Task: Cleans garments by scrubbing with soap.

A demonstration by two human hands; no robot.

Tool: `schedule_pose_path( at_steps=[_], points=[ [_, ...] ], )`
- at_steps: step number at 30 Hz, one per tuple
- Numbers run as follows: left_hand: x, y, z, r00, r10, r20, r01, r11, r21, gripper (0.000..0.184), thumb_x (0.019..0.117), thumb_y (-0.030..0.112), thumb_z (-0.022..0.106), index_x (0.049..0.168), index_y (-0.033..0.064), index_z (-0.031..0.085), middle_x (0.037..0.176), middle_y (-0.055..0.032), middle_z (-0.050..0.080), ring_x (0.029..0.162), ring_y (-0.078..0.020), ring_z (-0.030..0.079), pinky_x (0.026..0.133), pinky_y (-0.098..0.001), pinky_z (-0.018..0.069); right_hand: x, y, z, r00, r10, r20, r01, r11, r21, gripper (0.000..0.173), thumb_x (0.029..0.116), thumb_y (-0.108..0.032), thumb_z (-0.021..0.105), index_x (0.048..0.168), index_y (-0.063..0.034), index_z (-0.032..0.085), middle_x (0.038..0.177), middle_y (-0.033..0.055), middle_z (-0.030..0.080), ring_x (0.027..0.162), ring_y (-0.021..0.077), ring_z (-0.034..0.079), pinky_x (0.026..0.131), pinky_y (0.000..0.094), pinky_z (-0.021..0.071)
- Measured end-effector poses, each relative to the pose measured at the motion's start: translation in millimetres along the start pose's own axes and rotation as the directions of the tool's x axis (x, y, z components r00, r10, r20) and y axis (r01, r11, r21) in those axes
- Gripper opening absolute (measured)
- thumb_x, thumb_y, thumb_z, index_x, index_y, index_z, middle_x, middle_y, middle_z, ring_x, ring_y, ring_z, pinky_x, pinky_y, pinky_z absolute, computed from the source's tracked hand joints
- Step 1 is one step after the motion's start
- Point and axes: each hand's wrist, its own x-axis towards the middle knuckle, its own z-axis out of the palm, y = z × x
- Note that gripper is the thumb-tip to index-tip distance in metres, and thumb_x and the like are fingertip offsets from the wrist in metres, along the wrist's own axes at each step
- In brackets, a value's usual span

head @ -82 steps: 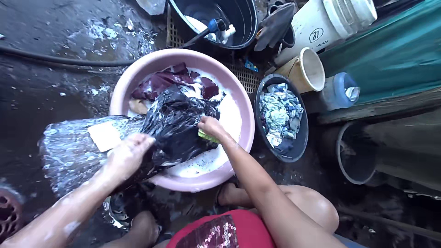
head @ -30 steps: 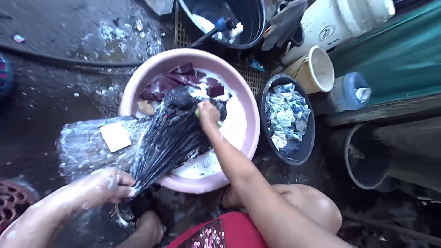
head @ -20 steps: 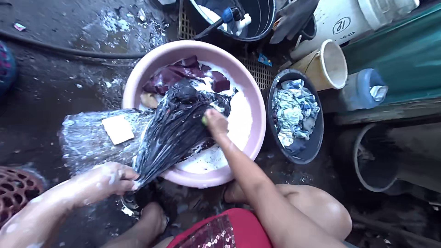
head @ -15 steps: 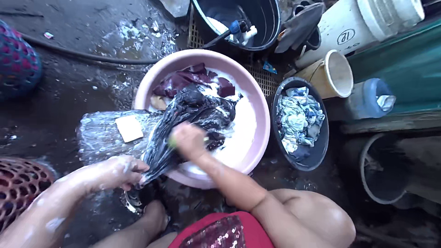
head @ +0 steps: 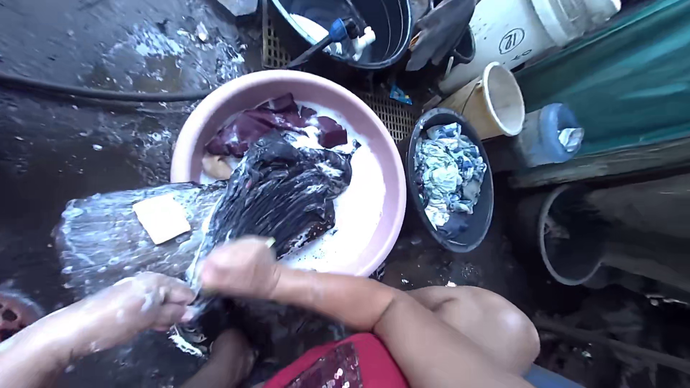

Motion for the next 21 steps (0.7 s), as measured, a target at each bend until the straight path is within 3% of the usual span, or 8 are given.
schedule_pose_path(
  at_steps=[5,10,12,14,15,17,19,21],
  points=[
    [1,13,-1,0.993,-0.102,0.053,0.102,0.995,0.013,0.016,0.1000,0.025,0.067,0.099,0.0114,0.076,0.085,-0.0032,0.073,0.075,-0.0161,0.070,0.073,-0.0392,0.0586,54,168,-24,0.803,0.582,0.129,-0.513,0.785,-0.348,0.037,0.1047,-0.038,0.045,0.110,-0.0128,0.071,0.106,0.0121,0.075,0.099,0.0352,0.072,0.077,0.0631,0.0548],
    [13,-7,0,0.997,-0.075,0.015,0.076,0.993,-0.091,0.011,0.0915,0.019,0.073,0.086,0.0096,0.075,0.076,-0.0008,0.073,0.067,-0.0135,0.072,0.064,-0.0337,0.0614,-20,-14,-4,0.993,-0.108,0.037,0.107,0.994,0.036,0.013,0.0851,-0.014,0.073,0.075,-0.0070,0.073,0.072,0.0068,0.071,0.067,0.0203,0.070,0.058,0.0409,0.0560],
    [7,-4,2,0.998,-0.059,0.021,0.061,0.996,-0.073,0.011,0.0938,0.018,0.072,0.088,0.0080,0.074,0.076,-0.0009,0.071,0.067,-0.0121,0.068,0.066,-0.0340,0.0591,-23,-2,-8,0.968,-0.252,-0.002,0.251,0.965,0.072,0.006,0.0836,-0.009,0.073,0.079,-0.0061,0.077,0.077,0.0070,0.075,0.073,0.0208,0.074,0.064,0.0410,0.0603],
    [2,4,2,0.996,-0.085,0.018,0.086,0.994,-0.066,0.014,0.0956,0.019,0.071,0.088,0.0082,0.073,0.075,-0.0013,0.069,0.066,-0.0128,0.066,0.066,-0.0347,0.0564,-11,87,-15,0.997,-0.025,0.071,0.035,0.987,-0.157,0.014,0.0930,-0.016,0.068,0.093,-0.0066,0.078,0.088,0.0083,0.076,0.080,0.0236,0.074,0.067,0.0441,0.0612],
    [2,6,3,0.995,-0.103,-0.012,0.102,0.991,-0.083,0.014,0.0951,0.021,0.071,0.089,0.0088,0.073,0.075,-0.0016,0.070,0.065,-0.0131,0.067,0.064,-0.0346,0.0567,-1,134,-25,0.960,0.250,0.124,-0.209,0.940,-0.269,0.024,0.0995,-0.024,0.059,0.101,-0.0079,0.076,0.093,0.0107,0.076,0.083,0.0286,0.075,0.067,0.0509,0.0604],
    [5,23,3,0.987,-0.142,-0.075,0.132,0.983,-0.128,0.023,0.0992,0.025,0.067,0.111,0.0054,0.068,0.084,-0.0083,0.071,0.069,-0.0191,0.070,0.066,-0.0389,0.0607,20,206,-59,0.637,0.716,0.285,-0.634,0.698,-0.334,0.042,0.1047,-0.041,0.048,0.111,-0.0066,0.072,0.109,0.0205,0.073,0.102,0.0413,0.070,0.080,0.0667,0.0544],
    [18,43,-1,0.964,-0.162,-0.212,0.151,0.986,-0.066,0.037,0.1023,0.036,0.063,0.120,0.0045,0.065,0.091,-0.0148,0.069,0.072,-0.0268,0.069,0.070,-0.0493,0.0597,33,239,-81,0.370,0.819,0.438,-0.787,0.527,-0.320,0.052,0.1020,-0.047,0.051,0.105,0.0003,0.071,0.112,0.0243,0.069,0.106,0.0405,0.067,0.085,0.0662,0.0511],
    [40,57,-1,0.904,-0.185,-0.386,0.213,0.976,0.031,0.045,0.1031,0.046,0.058,0.115,0.0034,0.067,0.093,-0.0206,0.069,0.081,-0.0376,0.067,0.077,-0.0632,0.0524,33,234,-81,0.297,0.799,0.523,-0.840,0.479,-0.254,0.052,0.0994,-0.048,0.056,0.106,0.0016,0.070,0.110,0.0231,0.068,0.102,0.0364,0.066,0.086,0.0611,0.0512]
  ],
)
